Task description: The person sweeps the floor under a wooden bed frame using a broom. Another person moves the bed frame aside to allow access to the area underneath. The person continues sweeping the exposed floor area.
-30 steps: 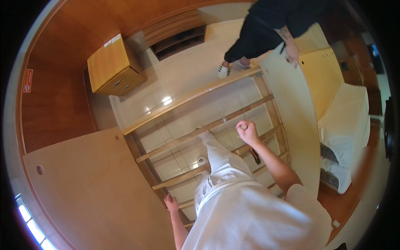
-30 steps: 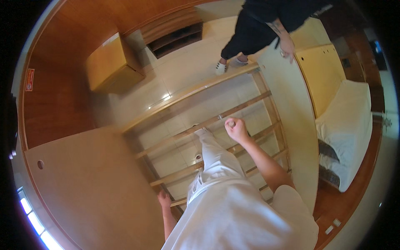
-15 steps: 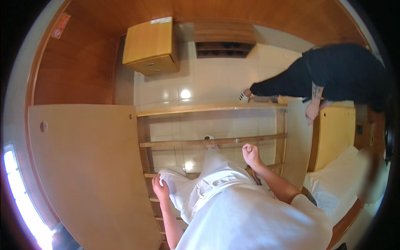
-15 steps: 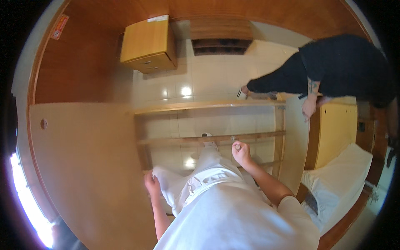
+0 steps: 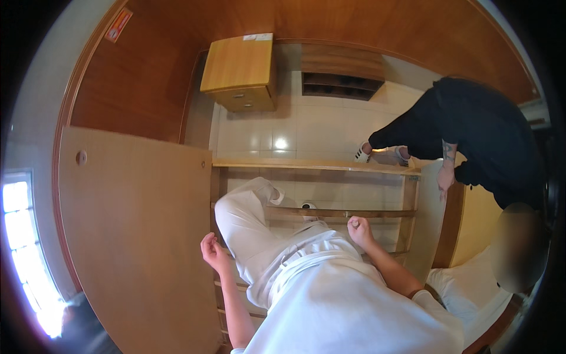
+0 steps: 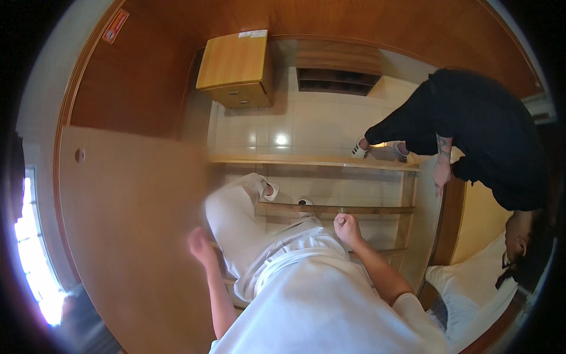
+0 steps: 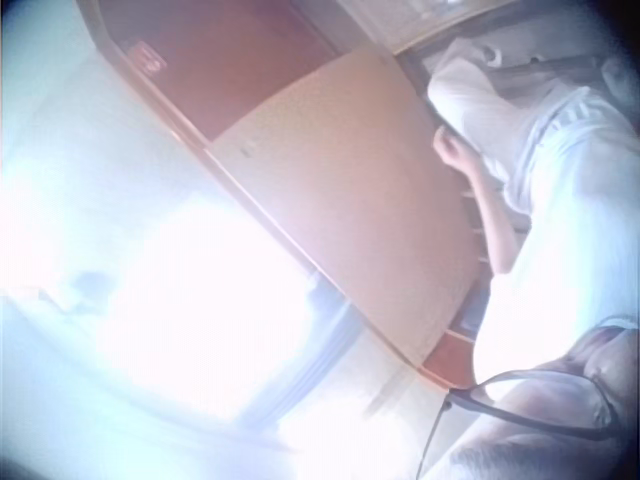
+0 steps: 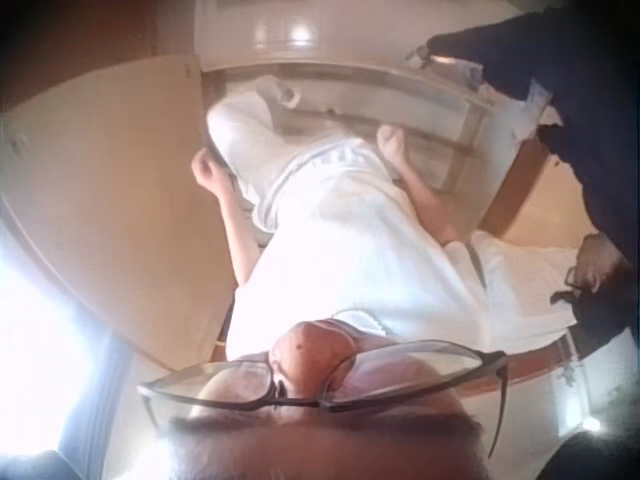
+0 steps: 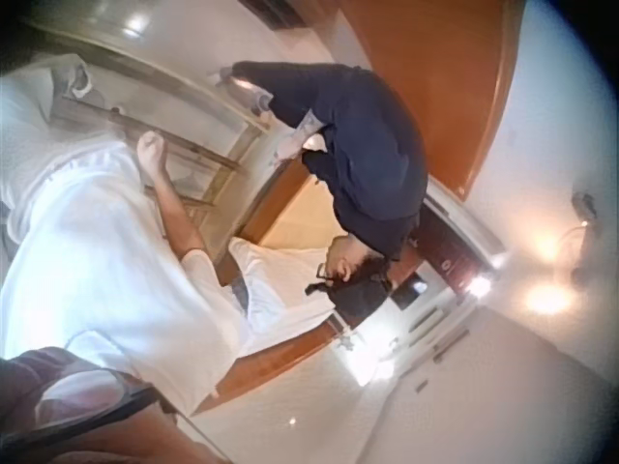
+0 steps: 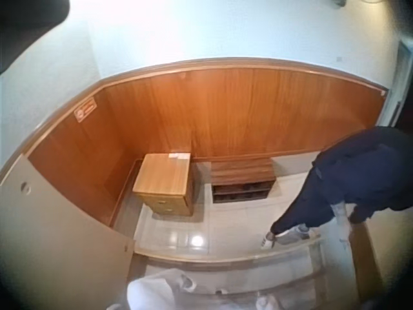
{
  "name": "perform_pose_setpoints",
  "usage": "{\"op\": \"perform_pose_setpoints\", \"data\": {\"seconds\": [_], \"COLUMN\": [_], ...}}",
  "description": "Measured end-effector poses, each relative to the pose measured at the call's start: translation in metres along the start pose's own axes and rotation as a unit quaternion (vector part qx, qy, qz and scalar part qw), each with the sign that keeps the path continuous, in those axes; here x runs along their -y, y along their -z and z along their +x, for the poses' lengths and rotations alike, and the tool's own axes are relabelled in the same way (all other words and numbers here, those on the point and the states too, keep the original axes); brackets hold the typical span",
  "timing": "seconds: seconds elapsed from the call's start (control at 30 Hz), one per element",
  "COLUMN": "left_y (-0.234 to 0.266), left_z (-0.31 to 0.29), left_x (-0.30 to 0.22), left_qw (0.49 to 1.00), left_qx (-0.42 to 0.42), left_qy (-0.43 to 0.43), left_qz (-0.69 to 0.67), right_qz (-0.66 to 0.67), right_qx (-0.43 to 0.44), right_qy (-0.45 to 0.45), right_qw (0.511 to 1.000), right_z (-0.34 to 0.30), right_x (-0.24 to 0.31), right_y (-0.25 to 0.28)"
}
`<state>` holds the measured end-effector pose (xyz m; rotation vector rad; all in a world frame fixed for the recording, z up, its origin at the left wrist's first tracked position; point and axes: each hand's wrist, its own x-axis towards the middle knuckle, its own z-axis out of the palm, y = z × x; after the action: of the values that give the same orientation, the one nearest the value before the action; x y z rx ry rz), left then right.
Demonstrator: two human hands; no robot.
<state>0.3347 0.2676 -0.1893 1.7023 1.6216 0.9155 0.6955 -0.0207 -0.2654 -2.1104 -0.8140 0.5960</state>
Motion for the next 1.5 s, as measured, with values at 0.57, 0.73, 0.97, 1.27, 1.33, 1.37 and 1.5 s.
{"op": "perform_pose_setpoints", "data": {"seconds": [0.57,0.73,0.97,1.27,1.33,1.37,1.5], "left_y": [-0.068,-0.073,-0.054,-0.051,-0.056,-0.054,-0.058], "left_z": [0.339,0.443,0.503,0.502,0.502,0.503,0.503], "left_x": [0.043,0.031,0.074,0.083,0.072,0.07,0.071], "left_qw": [0.956,0.925,0.872,0.859,0.86,0.854,0.844], "left_qx": [0.098,0.088,0.198,0.216,0.203,0.204,0.204], "left_qy": [-0.238,-0.315,-0.319,-0.374,-0.392,-0.399,-0.411], "left_qz": [0.139,0.193,0.314,0.274,0.258,0.264,0.277], "right_qz": [-0.08,-0.155,-0.156,-0.161,-0.146,-0.151,-0.187], "right_qx": [-0.132,-0.123,-0.067,-0.138,-0.175,-0.202,-0.373], "right_qy": [-0.207,-0.161,-0.26,-0.292,-0.304,-0.285,-0.185], "right_qw": [0.966,0.967,0.951,0.933,0.925,0.925,0.89], "right_z": [0.037,0.075,0.123,0.116,0.117,0.118,0.11], "right_x": [0.132,0.199,0.242,0.238,0.243,0.245,0.225], "right_y": [0.018,0.006,-0.039,-0.034,-0.023,-0.02,0.032]}}
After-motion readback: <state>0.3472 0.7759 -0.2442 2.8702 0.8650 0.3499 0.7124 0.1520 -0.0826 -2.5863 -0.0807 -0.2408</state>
